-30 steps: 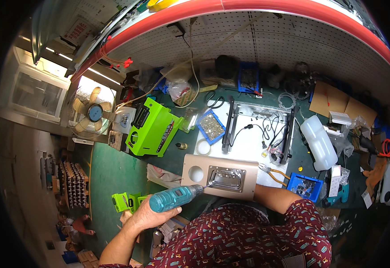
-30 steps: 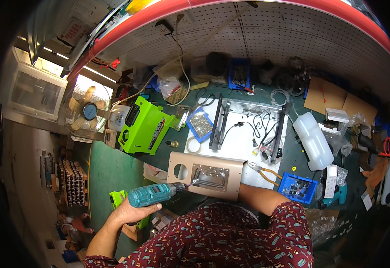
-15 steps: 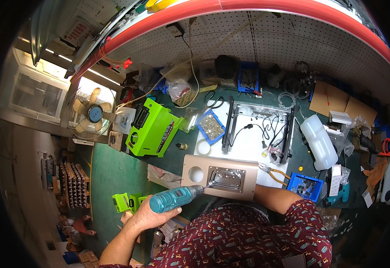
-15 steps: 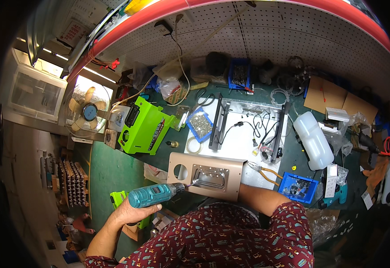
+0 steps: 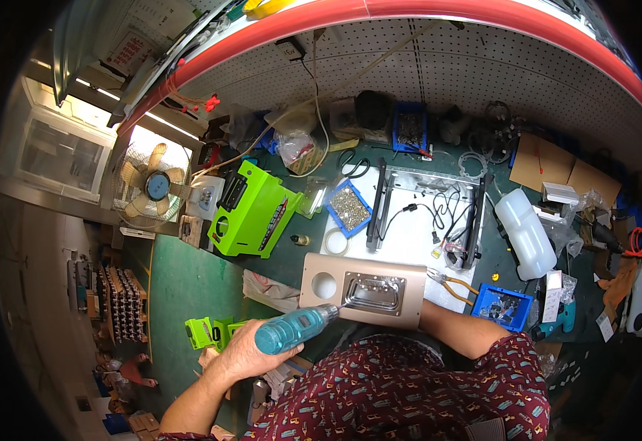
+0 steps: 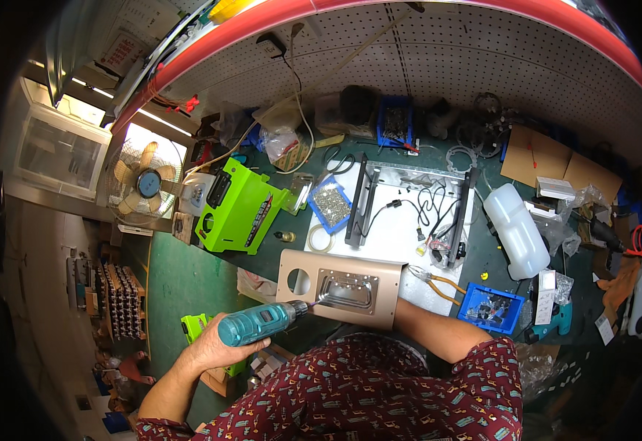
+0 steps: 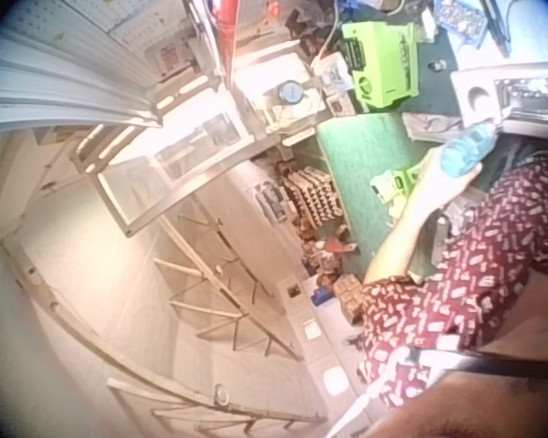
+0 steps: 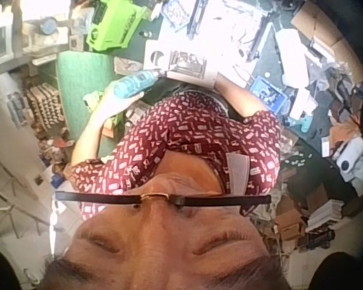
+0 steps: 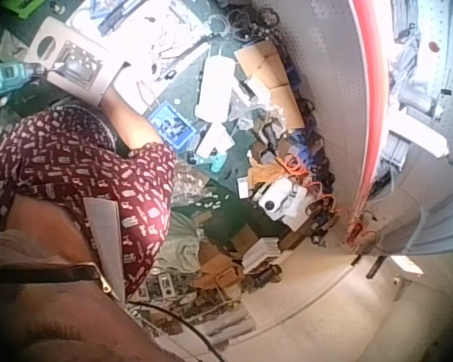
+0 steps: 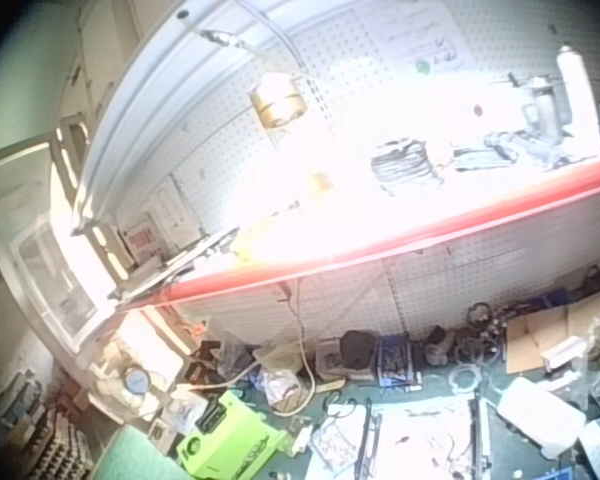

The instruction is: The person uses a cordless drill to fasten screws into a beige appliance housing on a cluttered workbench. They retrieve additional screws from a blue tray, reposition the housing, and continue securing components. The person also handles plastic-wrapped parts and places them into a white basket.

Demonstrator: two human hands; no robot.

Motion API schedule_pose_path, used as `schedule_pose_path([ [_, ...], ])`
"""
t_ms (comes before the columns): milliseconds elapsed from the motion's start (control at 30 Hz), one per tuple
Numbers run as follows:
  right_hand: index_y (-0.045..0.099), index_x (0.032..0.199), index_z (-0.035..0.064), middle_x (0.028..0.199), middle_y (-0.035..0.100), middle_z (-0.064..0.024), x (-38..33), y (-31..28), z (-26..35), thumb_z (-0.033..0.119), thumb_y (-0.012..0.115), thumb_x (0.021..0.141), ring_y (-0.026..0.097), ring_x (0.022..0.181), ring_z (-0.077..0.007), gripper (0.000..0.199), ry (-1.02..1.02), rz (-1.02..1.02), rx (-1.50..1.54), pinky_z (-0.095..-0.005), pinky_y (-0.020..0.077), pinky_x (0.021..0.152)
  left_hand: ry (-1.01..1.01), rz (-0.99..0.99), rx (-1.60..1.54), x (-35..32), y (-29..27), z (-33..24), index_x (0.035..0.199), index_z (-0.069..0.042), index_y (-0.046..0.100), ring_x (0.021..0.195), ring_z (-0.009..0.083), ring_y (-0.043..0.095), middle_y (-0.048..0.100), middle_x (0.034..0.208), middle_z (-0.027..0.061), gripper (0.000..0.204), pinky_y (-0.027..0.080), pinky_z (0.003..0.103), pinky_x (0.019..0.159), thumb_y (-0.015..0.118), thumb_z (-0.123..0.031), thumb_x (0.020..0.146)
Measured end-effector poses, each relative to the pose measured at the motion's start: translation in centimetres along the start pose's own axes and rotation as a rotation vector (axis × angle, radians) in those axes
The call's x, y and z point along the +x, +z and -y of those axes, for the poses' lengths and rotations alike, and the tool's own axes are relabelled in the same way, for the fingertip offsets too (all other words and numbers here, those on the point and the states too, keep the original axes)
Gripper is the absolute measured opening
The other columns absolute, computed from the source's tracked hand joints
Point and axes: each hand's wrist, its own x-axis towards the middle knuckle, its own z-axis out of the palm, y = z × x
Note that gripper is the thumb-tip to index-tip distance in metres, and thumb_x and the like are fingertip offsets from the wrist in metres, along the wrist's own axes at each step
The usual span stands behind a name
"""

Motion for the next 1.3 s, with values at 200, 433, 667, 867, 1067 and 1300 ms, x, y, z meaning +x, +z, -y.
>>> schedule_pose_path([
  [200, 0.045, 0.148, 0.0023, 0.144, 0.055, -0.0204, 0.0, 0.8, 0.4, 0.028, 0.036, 0.111, 0.06, 0.128, -0.0355, 0.046, -0.011, -0.054, 0.168, -0.0483, 0.0497, 0.111, 0.045, 0.044, 0.139, 0.4, -0.7, -1.1, 0.109, -0.011, 0.073, 0.091, 0.035, 0.074, 0.076, 0.095, 0.0157, 0.036, 0.057, 0.043, 0.085, 0.082, -0.033, 0.082],
  [433, 0.052, 0.145, 0.0059, 0.137, 0.062, -0.0164, 0.8, 0.8, 0.2, 0.034, 0.04, 0.11, 0.067, 0.118, -0.0317, 0.046, -0.019, -0.132, 0.162, -0.0479, 0.057, 0.101, 0.028, 0.071, 0.199, 0.7, -1.1, -2.0, 0.111, -0.012, 0.073, 0.091, 0.0336, 0.074, 0.076, 0.096, 0.0145, 0.037, 0.058, 0.042, 0.086, 0.083, -0.029, 0.081],
  [667, 0.052, 0.145, 0.0058, 0.136, 0.062, -0.0164, 0.9, 0.0, -0.1, 0.032, 0.039, 0.11, 0.066, 0.119, -0.0311, 0.045, -0.031, -0.113, 0.174, -0.0472, 0.0568, 0.102, 0.039, 0.049, 0.192, 0.6, -0.5, -1.2, 0.111, -0.012, 0.073, 0.09, 0.0328, 0.074, 0.076, 0.095, 0.0139, 0.036, 0.058, 0.042, 0.086, 0.083, -0.03, 0.081],
  [867, 0.053, 0.143, 0.004, 0.135, 0.063, -0.017, 0.7, 0.6, 0.0, 0.031, 0.04, 0.11, 0.067, 0.117, -0.0305, 0.044, -0.081, -0.154, 0.076, -0.046, 0.0573, 0.101, 0.027, 0.044, 0.186, 0.5, -0.4, -1.4, 0.112, -0.013, 0.073, 0.091, 0.0323, 0.075, 0.076, 0.095, 0.0137, 0.037, 0.058, 0.042, 0.087, 0.083, -0.029, 0.081],
  [1067, 0.053, 0.142, 0.0026, 0.134, 0.063, -0.0177, 0.8, 1.4, 0.0, 0.03, 0.04, 0.11, 0.067, 0.117, -0.0317, 0.044, -0.061, -0.097, 0.121, -0.0462, 0.0568, 0.102, 0.04, -0.03, -0.07, 0.4, 0.6, 1.0, 0.111, -0.012, 0.072, 0.091, 0.0346, 0.074, 0.076, 0.094, 0.0144, 0.038, 0.058, 0.041, 0.085, 0.083, -0.033, 0.081],
  [1300, 0.054, 0.139, -0.0004, 0.127, 0.065, -0.0159, 0.4, -2.9, -0.3, 0.025, 0.055, 0.104, 0.068, 0.105, -0.0273, 0.044, -0.16, -0.196, -0.083, -0.0411, 0.0579, 0.093, 0.009, 0.001, 0.026, 0.0, -0.4, -1.1, 0.103, -0.007, 0.075, 0.084, 0.0284, 0.075, 0.076, 0.089, 0.0152, 0.036, 0.057, 0.037, 0.08, 0.084, -0.033, 0.081],
])
